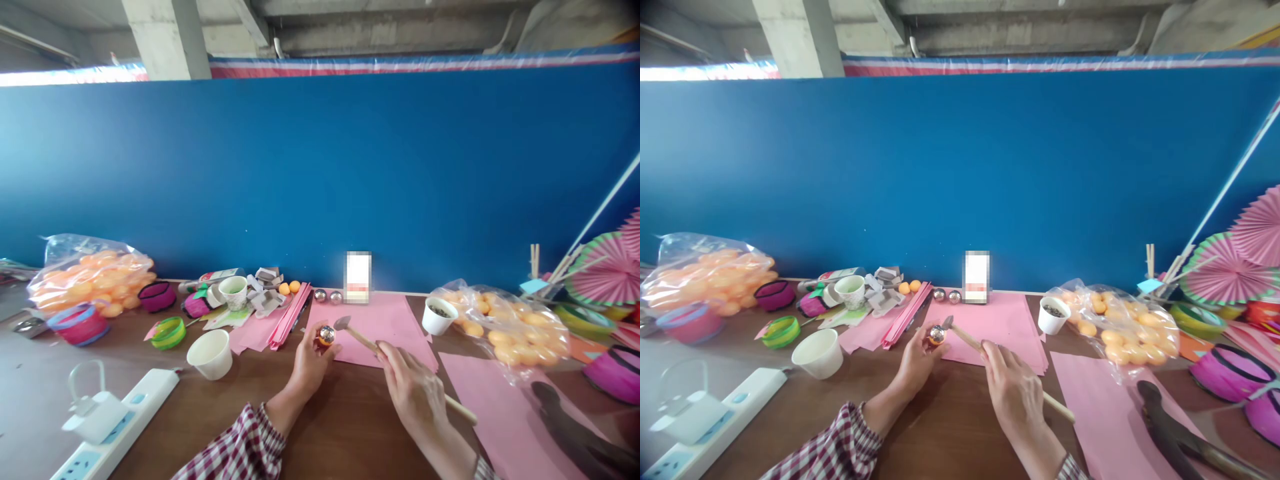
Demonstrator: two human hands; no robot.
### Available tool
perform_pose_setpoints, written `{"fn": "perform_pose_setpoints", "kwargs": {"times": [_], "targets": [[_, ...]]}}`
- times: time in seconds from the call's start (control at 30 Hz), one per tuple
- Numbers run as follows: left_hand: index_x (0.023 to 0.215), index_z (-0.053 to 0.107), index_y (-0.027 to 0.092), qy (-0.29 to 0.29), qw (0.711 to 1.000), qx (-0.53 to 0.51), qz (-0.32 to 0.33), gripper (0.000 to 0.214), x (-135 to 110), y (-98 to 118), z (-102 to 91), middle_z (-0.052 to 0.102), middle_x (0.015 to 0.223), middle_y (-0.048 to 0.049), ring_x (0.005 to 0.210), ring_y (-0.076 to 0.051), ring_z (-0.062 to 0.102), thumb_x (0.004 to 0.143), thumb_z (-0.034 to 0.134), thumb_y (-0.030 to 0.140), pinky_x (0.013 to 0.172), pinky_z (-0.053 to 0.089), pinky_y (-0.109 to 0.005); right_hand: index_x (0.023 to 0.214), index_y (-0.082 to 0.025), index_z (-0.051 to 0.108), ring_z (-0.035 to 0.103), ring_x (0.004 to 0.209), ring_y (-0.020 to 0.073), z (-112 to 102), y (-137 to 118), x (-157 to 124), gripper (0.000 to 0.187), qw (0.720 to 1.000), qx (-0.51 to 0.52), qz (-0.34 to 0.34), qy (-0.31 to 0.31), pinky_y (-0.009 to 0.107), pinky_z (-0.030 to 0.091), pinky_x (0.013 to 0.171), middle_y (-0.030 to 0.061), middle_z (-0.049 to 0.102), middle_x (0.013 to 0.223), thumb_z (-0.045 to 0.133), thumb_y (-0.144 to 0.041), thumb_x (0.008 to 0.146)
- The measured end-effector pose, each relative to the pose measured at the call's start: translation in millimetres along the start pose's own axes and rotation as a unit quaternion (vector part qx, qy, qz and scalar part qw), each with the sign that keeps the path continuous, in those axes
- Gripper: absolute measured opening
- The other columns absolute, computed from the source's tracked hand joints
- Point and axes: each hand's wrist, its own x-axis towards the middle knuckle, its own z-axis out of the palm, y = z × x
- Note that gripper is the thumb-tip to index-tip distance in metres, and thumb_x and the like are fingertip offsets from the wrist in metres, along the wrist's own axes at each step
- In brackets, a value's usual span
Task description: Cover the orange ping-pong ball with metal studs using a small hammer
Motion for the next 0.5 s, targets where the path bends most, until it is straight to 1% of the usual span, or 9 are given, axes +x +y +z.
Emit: {"fn": "perform_pose_setpoints", "kwargs": {"times": [0.1, 0.17, 0.23, 0.33, 0.4, 0.5], "targets": [[0.108, 0.057, 0.018, 0.002, 1.000, 0.000, 0.020, 0.042, 0.7, -1.3, 0.0, 0.060, 0.102, -0.0062, 0.085, -0.016, 0.060, 0.067, 0.067, 0.020, 0.077, 0.048, -0.028, 0.100, -0.020, 0.059, 0.062, 0.065, 0.0112, 2.1, -2.4, -1.8, 0.027, 1.000, 0.004, -0.010, -0.009, 0.021, 0.037, 0.056, 0.0016, 0.067, 0.077, 0.034, -0.027, 0.094], [0.108, 0.057, 0.018, 0.003, 0.999, -0.014, 0.033, 0.041, 0.5, -1.9, 0.4, 0.059, 0.104, -0.0060, 0.091, -0.018, 0.059, 0.067, 0.066, 0.020, 0.082, 0.047, -0.029, 0.101, -0.021, 0.059, 0.063, 0.068, 0.0117, 3.8, -4.2, -3.7, 0.026, 0.999, 0.000, -0.017, -0.029, 0.021, 0.037, 0.056, 0.0016, 0.067, 0.079, 0.034, -0.027, 0.094], [0.110, 0.056, 0.019, 0.004, 0.999, -0.018, 0.039, 0.043, -0.5, -1.2, 1.1, 0.059, 0.103, -0.0054, 0.093, -0.018, 0.059, 0.068, 0.066, 0.019, 0.083, 0.046, -0.030, 0.101, -0.022, 0.058, 0.063, 0.068, 0.0121, 4.7, -5.0, -5.1, 0.025, 0.999, -0.003, -0.019, -0.041, 0.021, 0.037, 0.056, 0.0015, 0.067, 0.080, 0.035, -0.028, 0.094], [0.114, 0.050, 0.020, 0.027, 0.999, -0.012, 0.038, 0.049, -2.7, 2.1, 1.4, 0.060, 0.098, -0.0040, 0.086, -0.016, 0.060, 0.067, 0.065, 0.017, 0.077, 0.048, -0.029, 0.102, -0.020, 0.058, 0.063, 0.071, 0.0125, 3.8, -4.1, -5.0, 0.025, 1.000, 0.007, -0.016, -0.019, 0.021, 0.039, 0.060, 0.0029, 0.068, 0.080, 0.035, -0.027, 0.094], [0.108, 0.051, 0.020, 0.036, 0.999, 0.010, 0.033, 0.044, -4.1, 4.8, 0.9, 0.060, 0.089, -0.0019, 0.078, -0.015, 0.060, 0.066, 0.066, 0.016, 0.071, 0.048, -0.027, 0.101, -0.020, 0.059, 0.063, 0.068, 0.0120, 2.8, -3.0, -3.6, 0.026, 1.000, 0.003, -0.013, -0.012, 0.021, 0.038, 0.058, 0.0028, 0.067, 0.078, 0.035, -0.026, 0.094], [0.096, 0.054, 0.019, 0.029, 0.998, 0.048, 0.032, 0.032, -5.2, 7.4, -0.8, 0.060, 0.079, 0.0002, 0.071, -0.014, 0.058, 0.066, 0.065, 0.016, 0.067, 0.047, -0.026, 0.098, -0.021, 0.060, 0.062, 0.062, 0.0110, 1.7, -2.1, -1.8, 0.027, 1.000, -0.009, -0.015, -0.023, 0.021, 0.037, 0.053, 0.0010, 0.066, 0.073, 0.034, -0.026, 0.094]]}}
